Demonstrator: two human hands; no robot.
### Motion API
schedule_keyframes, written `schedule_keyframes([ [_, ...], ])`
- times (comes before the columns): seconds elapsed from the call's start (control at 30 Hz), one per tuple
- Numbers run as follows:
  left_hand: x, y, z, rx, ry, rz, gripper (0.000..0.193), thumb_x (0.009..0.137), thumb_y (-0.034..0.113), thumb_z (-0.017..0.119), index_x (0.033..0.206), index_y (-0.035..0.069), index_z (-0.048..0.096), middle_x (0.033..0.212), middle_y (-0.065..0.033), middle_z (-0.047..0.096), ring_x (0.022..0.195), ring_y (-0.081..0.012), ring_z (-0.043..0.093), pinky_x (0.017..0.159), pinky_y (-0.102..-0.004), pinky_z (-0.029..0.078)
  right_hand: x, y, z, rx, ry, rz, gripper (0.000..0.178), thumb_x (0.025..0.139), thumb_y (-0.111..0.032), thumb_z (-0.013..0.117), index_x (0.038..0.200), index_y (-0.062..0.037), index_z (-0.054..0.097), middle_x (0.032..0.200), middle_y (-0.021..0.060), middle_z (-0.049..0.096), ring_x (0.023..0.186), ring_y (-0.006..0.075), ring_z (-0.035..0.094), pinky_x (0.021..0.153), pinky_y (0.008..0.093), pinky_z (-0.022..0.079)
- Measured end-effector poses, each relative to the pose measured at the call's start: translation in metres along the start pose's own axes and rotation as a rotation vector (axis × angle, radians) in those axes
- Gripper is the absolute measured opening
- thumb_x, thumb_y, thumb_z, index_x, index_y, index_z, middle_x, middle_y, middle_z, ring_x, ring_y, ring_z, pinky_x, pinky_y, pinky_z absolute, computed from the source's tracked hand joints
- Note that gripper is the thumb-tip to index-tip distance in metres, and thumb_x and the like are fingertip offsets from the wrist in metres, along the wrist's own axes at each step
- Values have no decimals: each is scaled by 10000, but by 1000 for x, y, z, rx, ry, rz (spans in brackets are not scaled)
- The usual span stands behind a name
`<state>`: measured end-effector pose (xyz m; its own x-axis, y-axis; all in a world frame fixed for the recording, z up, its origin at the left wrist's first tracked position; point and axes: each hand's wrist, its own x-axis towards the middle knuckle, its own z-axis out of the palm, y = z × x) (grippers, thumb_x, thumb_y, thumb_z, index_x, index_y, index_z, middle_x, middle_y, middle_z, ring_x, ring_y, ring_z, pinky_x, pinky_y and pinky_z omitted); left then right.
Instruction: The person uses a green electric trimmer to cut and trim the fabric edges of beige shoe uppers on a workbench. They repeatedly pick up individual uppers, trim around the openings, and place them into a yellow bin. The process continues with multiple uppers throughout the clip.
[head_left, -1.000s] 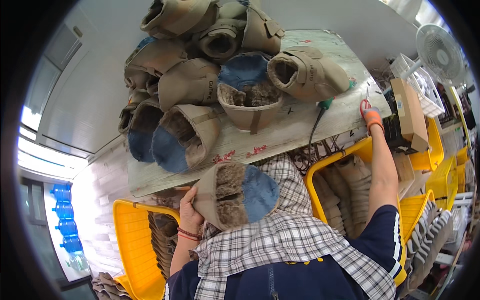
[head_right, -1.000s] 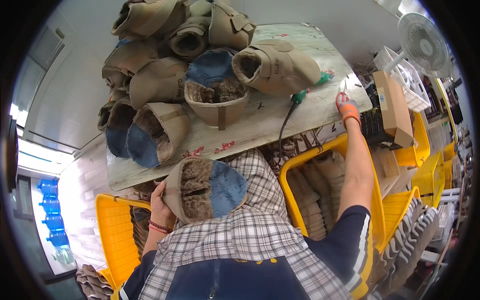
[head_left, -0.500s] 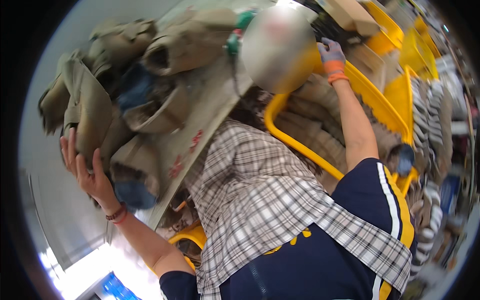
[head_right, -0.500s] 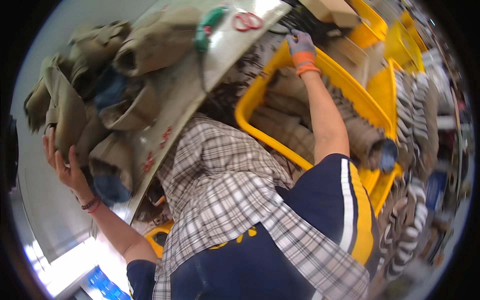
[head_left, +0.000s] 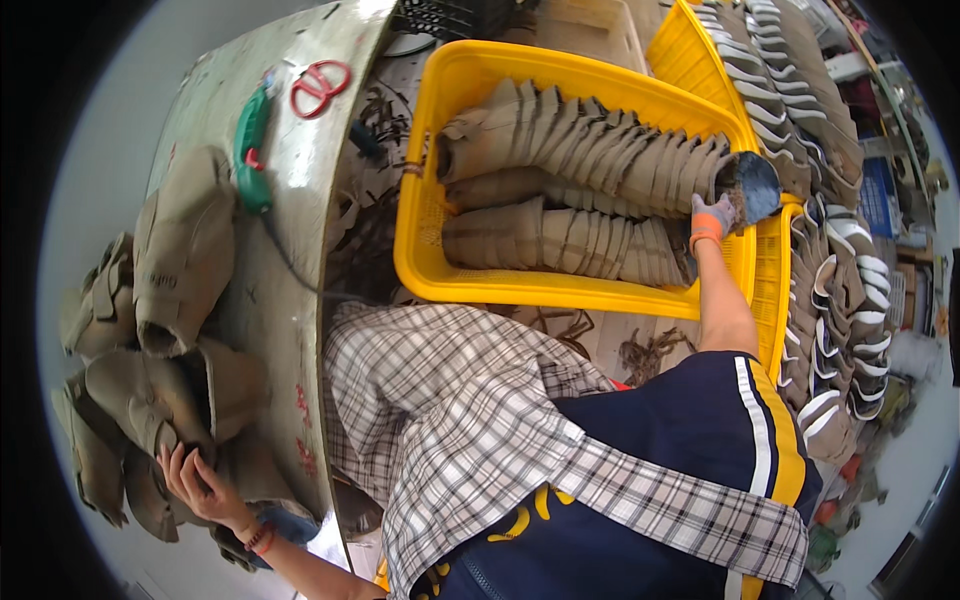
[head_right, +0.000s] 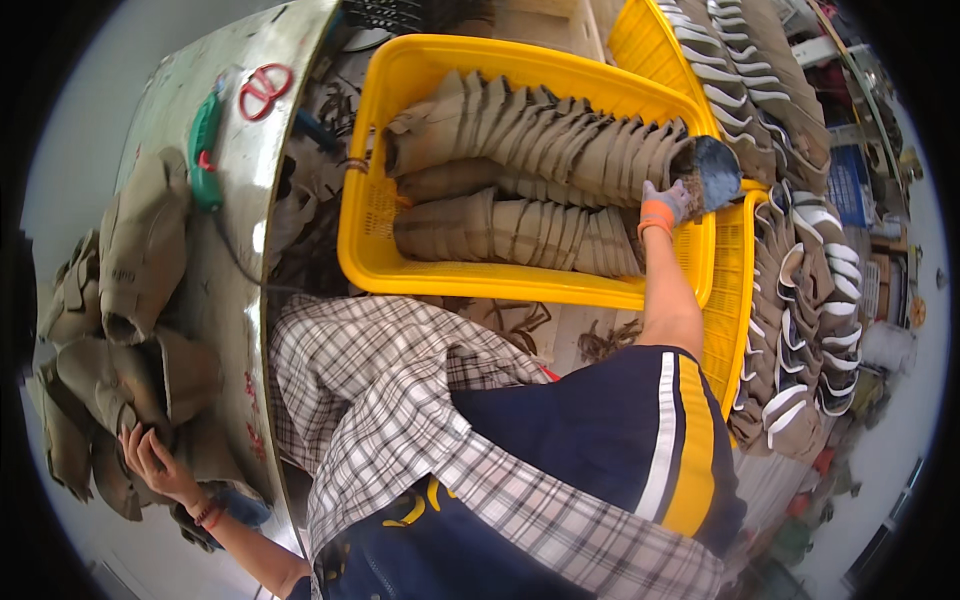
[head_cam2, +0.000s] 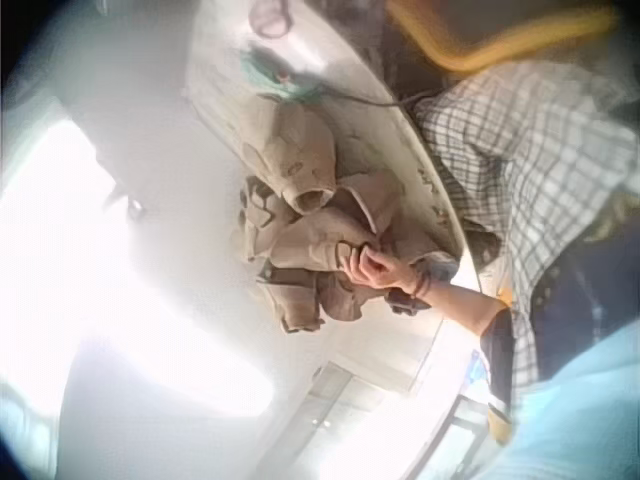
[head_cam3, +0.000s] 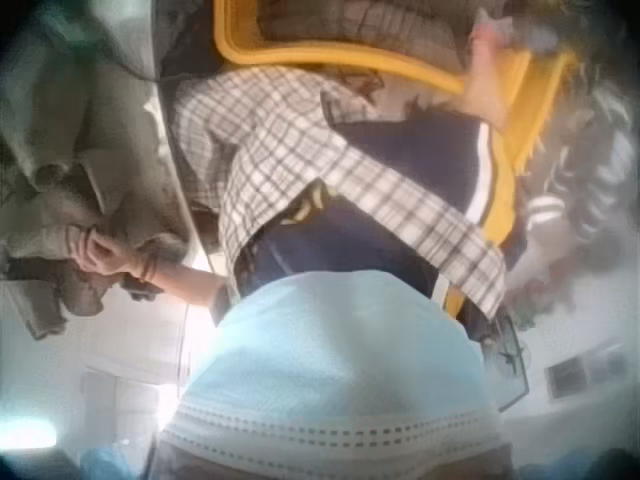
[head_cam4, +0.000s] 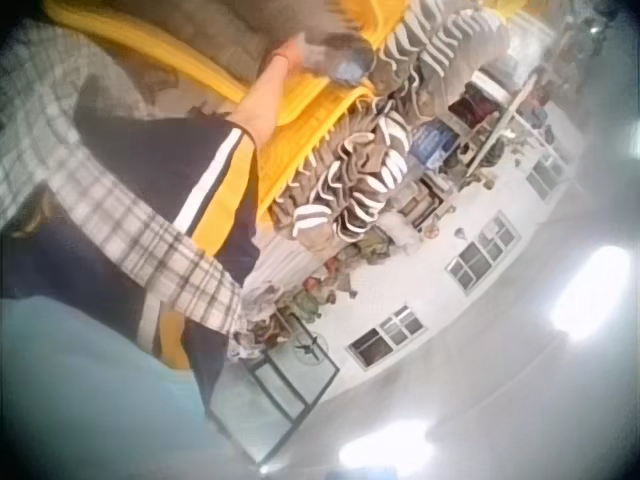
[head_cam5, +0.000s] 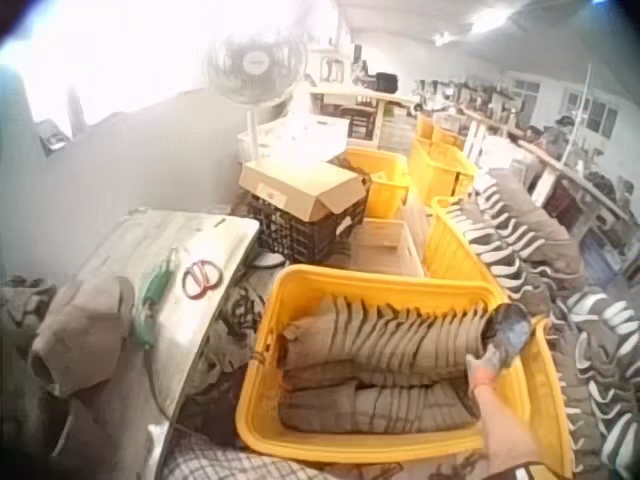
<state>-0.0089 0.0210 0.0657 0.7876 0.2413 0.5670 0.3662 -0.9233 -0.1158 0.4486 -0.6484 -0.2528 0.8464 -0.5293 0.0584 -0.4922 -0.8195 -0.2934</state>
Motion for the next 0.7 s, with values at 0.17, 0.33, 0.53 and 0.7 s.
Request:
schedule_keyframes([
  [0.17,7,12,15,6,98,-96,118,899,82,566,942,5,644,1135,-93,592,1104,-259,529,943,-370,419,63,0,27,197,-265,114,1045,607,-563,771,1369,17,352,1362,205,431,1260,334,418,1019,423,361],
  [0.33,3,66,29,-167,28,-204,126,914,60,539,914,-29,628,1109,-132,603,985,-245,591,862,-336,476,23,-72,-10,200,-484,299,803,607,-616,748,1090,12,619,1128,193,607,1025,332,580,836,432,449],
  [0.53,14,125,59,-378,-74,-165,92,887,1,542,911,-30,625,1065,-160,612,935,-265,610,791,-339,501,4,-13,55,182,-395,270,617,683,-544,741,717,56,600,737,127,621,677,265,576,647,402,444],
  [0.7,20,160,81,-551,-90,-114,85,858,-14,567,915,-18,631,1010,-151,636,907,-255,619,770,-328,503,-23,20,53,471,-379,305,425,780,-333,716,832,74,606,945,130,644,804,229,614,729,306,488],
])
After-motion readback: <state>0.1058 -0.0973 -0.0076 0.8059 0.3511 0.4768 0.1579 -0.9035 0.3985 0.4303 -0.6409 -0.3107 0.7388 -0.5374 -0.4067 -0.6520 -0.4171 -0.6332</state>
